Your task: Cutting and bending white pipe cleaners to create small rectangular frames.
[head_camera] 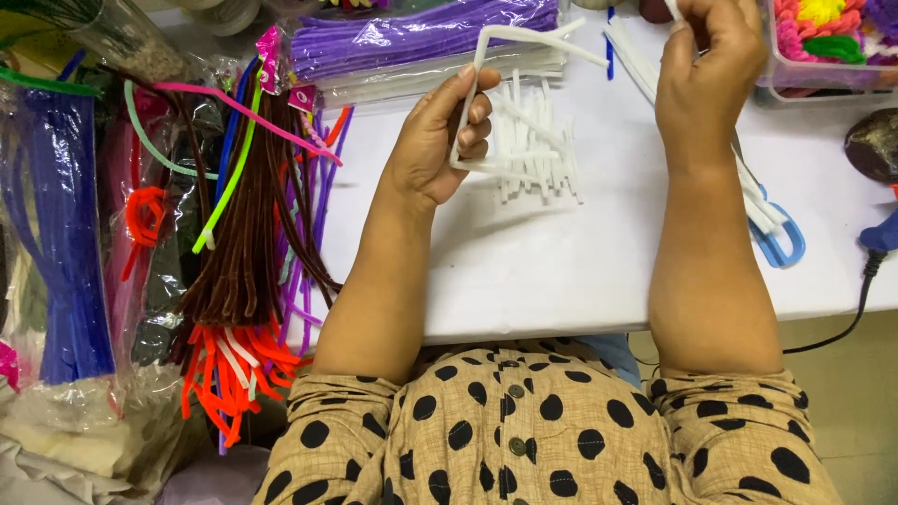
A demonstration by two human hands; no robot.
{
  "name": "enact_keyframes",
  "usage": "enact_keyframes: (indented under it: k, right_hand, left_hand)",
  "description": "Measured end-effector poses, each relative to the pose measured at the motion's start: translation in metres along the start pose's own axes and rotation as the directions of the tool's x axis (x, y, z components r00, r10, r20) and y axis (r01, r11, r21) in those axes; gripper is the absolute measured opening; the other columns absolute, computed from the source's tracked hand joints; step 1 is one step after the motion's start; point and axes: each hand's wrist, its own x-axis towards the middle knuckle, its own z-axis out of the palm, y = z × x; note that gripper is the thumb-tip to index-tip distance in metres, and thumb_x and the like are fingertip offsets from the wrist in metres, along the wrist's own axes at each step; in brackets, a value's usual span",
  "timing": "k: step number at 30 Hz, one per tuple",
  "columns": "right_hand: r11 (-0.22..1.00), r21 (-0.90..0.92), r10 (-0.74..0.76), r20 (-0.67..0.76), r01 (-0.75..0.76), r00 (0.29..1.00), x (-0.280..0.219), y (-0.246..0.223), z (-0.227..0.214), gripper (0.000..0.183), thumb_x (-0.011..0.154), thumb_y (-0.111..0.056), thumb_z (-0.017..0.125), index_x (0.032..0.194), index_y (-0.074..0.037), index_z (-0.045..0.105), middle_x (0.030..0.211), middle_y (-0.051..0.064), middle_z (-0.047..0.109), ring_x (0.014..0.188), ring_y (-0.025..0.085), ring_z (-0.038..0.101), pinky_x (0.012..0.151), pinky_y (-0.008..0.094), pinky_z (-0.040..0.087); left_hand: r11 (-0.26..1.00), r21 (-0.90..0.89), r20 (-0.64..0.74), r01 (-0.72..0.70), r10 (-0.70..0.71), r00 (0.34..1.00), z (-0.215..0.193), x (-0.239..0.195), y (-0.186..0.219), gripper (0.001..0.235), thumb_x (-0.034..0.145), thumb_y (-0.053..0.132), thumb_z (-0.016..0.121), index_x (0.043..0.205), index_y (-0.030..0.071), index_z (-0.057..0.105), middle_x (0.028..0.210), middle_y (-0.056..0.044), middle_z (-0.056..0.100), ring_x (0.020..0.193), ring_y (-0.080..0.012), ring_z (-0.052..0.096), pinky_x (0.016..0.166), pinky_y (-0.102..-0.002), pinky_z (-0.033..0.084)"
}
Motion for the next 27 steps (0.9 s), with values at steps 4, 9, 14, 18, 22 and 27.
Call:
enact_keyframes:
  k: [4, 9, 14, 18, 22, 27]
  right_hand:
    - [0.918, 0.349, 0.185, 0.045, -0.189, 0.982, 0.0, -0.007, 0.001, 0.006, 0.108, 0.01, 0.065, 0.106, 0.004, 0.068, 0.102, 0.012, 0.061, 0.095, 0.021, 0.059, 0.083, 0.034, 0.051]
    - [0.719, 0.525, 0.298, 0.359, -0.455, 0.885, 0.001, -0.043, -0.013, 0.02, 0.111, -0.021, 0.073, 0.117, -0.002, 0.07, 0.089, 0.003, 0.057, 0.075, 0.01, 0.049, 0.067, 0.024, 0.039]
    - [0.85, 0.335, 0.246, 0.429, -0.406, 0.869, 0.001, -0.063, -0.013, 0.003, 0.107, -0.002, 0.08, 0.106, 0.001, 0.078, 0.082, 0.001, 0.059, 0.071, 0.009, 0.044, 0.064, 0.025, 0.034]
    - [0.893, 0.321, 0.188, 0.374, -0.317, 0.908, -0.004, -0.05, -0.009, 0.013, 0.11, 0.001, 0.081, 0.099, 0.003, 0.075, 0.085, 0.006, 0.062, 0.08, 0.014, 0.051, 0.071, 0.031, 0.039]
    - [0.877, 0.36, 0.204, 0.325, -0.32, 0.924, 0.0, -0.039, -0.016, 0.012, 0.114, 0.004, 0.077, 0.102, 0.004, 0.074, 0.093, 0.008, 0.069, 0.088, 0.015, 0.06, 0.079, 0.03, 0.047]
    - [0.76, 0.47, 0.339, 0.303, -0.449, 0.891, 0.002, -0.026, -0.026, 0.013, 0.111, -0.001, 0.072, 0.098, 0.001, 0.071, 0.084, 0.005, 0.062, 0.072, 0.011, 0.05, 0.068, 0.027, 0.038]
  left_hand:
    - [0.999, 0.014, 0.003, 0.041, -0.041, 0.999, 0.006, -0.003, 0.003, 0.027, 0.098, 0.032, 0.065, 0.109, 0.007, 0.069, 0.068, 0.005, 0.055, 0.048, -0.0018, 0.04, 0.044, -0.019, 0.02]
    - [0.998, -0.006, 0.014, 0.058, -0.058, 0.998, 0.001, 0.001, -0.003, 0.026, 0.1, 0.027, 0.064, 0.111, 0.004, 0.07, 0.068, 0.003, 0.058, 0.048, -0.003, 0.044, 0.039, -0.016, 0.024]
    - [0.994, 0.042, 0.008, 0.096, -0.097, 0.995, 0.008, 0.001, -0.005, 0.027, 0.098, 0.027, 0.065, 0.11, 0.003, 0.069, 0.068, 0.002, 0.058, 0.046, -0.0041, 0.045, 0.038, -0.017, 0.025]
    - [0.989, 0.057, -0.064, 0.134, -0.13, 0.989, 0.014, -0.001, -0.005, 0.033, 0.097, 0.031, 0.065, 0.112, 0.002, 0.07, 0.07, 0.0, 0.057, 0.05, -0.0046, 0.048, 0.037, -0.015, 0.03]
    - [0.986, 0.072, -0.087, 0.147, -0.141, 0.986, 0.001, 0.014, -0.025, 0.031, 0.095, 0.022, 0.07, 0.113, -0.003, 0.072, 0.072, -0.006, 0.06, 0.052, -0.0072, 0.054, 0.035, -0.015, 0.041]
    - [0.975, 0.076, -0.026, 0.208, -0.207, 0.978, 0.0, 0.019, -0.043, 0.025, 0.095, 0.02, 0.07, 0.114, 0.003, 0.07, 0.071, -0.006, 0.059, 0.052, -0.0102, 0.055, 0.041, -0.02, 0.046]
